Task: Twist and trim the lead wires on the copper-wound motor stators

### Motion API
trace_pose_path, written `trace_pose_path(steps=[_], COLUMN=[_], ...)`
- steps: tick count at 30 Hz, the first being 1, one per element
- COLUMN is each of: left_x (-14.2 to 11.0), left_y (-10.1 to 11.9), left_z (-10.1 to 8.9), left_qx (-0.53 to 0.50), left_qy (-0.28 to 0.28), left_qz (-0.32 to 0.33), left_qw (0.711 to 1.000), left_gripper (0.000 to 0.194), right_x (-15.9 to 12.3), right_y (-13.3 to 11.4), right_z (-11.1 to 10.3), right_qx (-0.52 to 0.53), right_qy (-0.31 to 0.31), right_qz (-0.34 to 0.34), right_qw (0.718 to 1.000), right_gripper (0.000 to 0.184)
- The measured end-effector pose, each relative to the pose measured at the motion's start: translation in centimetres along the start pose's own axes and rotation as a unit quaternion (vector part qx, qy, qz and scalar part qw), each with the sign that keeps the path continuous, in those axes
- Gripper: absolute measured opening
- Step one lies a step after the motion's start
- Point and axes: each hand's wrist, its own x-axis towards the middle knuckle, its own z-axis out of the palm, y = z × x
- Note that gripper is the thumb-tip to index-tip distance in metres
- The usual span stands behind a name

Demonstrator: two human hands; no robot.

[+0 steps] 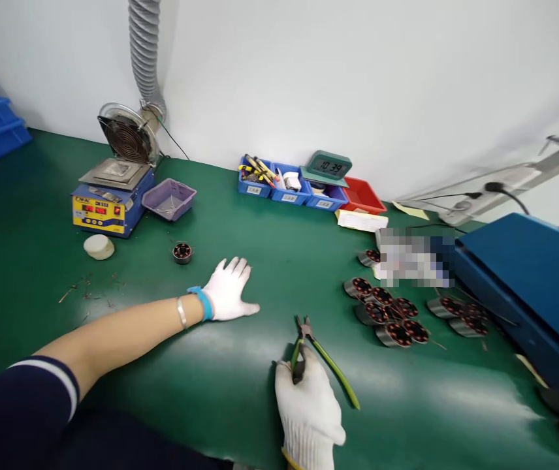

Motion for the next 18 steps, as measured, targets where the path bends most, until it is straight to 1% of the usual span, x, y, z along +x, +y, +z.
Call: trace_pose_path(steps=[2, 4, 5, 6, 7, 8, 9, 10, 11, 12, 13, 15, 16, 17, 18], left_x=[-4.9, -9.2, -10.8, -12.0, -12.5, -12.5, -11.9, -10.9, -9.7, -8.3, -6.9, -5.0, -4.7, -4.8, -5.5], left_y=[-1.4, -3.2, -4.2, -5.2, -6.1, -7.0, -7.8, -8.5, -9.1, -9.7, -10.1, -10.5, -10.4, -10.2, -9.7], left_z=[-0.8, -1.9, -2.6, -3.2, -3.9, -4.5, -5.0, -5.4, -5.6, -5.8, -6.0, -6.0, -6.0, -5.8, -5.7], left_qx=[0.009, 0.023, 0.032, 0.041, 0.048, 0.049, 0.041, 0.023, -0.004, -0.038, -0.069, -0.105, -0.112, -0.115, -0.114], left_qy=[0.001, -0.003, -0.004, 0.007, 0.037, 0.077, 0.119, 0.156, 0.182, 0.187, 0.167, 0.136, 0.126, 0.122, 0.119], left_qz=[0.009, -0.003, -0.021, -0.052, -0.095, -0.132, -0.161, -0.184, -0.206, -0.232, -0.246, -0.251, -0.248, -0.243, -0.234], left_qw=[1.000, 1.000, 0.999, 0.998, 0.994, 0.987, 0.979, 0.970, 0.961, 0.954, 0.952, 0.953, 0.954, 0.956, 0.958], left_gripper=[0.092, 0.091, 0.090, 0.089, 0.090, 0.093, 0.097, 0.102, 0.110, 0.116, 0.119, 0.109, 0.104, 0.100, 0.099], right_x=[0.0, 0.1, 0.1, 0.0, 0.0, -0.1, -0.2, -0.4, -0.7, -1.0, -1.3, -2.1, -2.6, -3.0, -3.4], right_y=[0.1, 0.2, 0.2, 0.1, 0.0, -0.2, -0.3, -0.4, -0.5, -0.6, -0.6, -0.6, -0.8, -1.2, -1.9], right_z=[0.1, 0.2, 0.2, 0.1, 0.1, 0.0, 0.0, -0.1, 0.0, 0.0, 0.1, 0.5, 0.7, 0.8, 0.9], right_qx=[0.005, 0.010, 0.007, 0.000, -0.008, -0.014, -0.019, -0.020, -0.017, -0.010, 0.001, 0.035, 0.060, 0.091, 0.124], right_qy=[0.012, 0.025, 0.029, 0.027, 0.022, 0.017, 0.016, 0.024, 0.046, 0.079, 0.113, 0.165, 0.174, 0.169, 0.154], right_qz=[-0.013, -0.023, -0.024, -0.023, -0.021, -0.018, -0.017, -0.021, -0.035, -0.063, -0.104, -0.209, -0.256, -0.289, -0.305], right_qw=[1.000, 0.999, 0.999, 0.999, 1.000, 1.000, 1.000, 0.999, 0.998, 0.995, 0.988, 0.963, 0.949, 0.938, 0.932], right_gripper=[0.045, 0.042, 0.042, 0.042, 0.044, 0.045, 0.047, 0.049, 0.052, 0.055, 0.057, 0.057, 0.055, 0.053, 0.051])
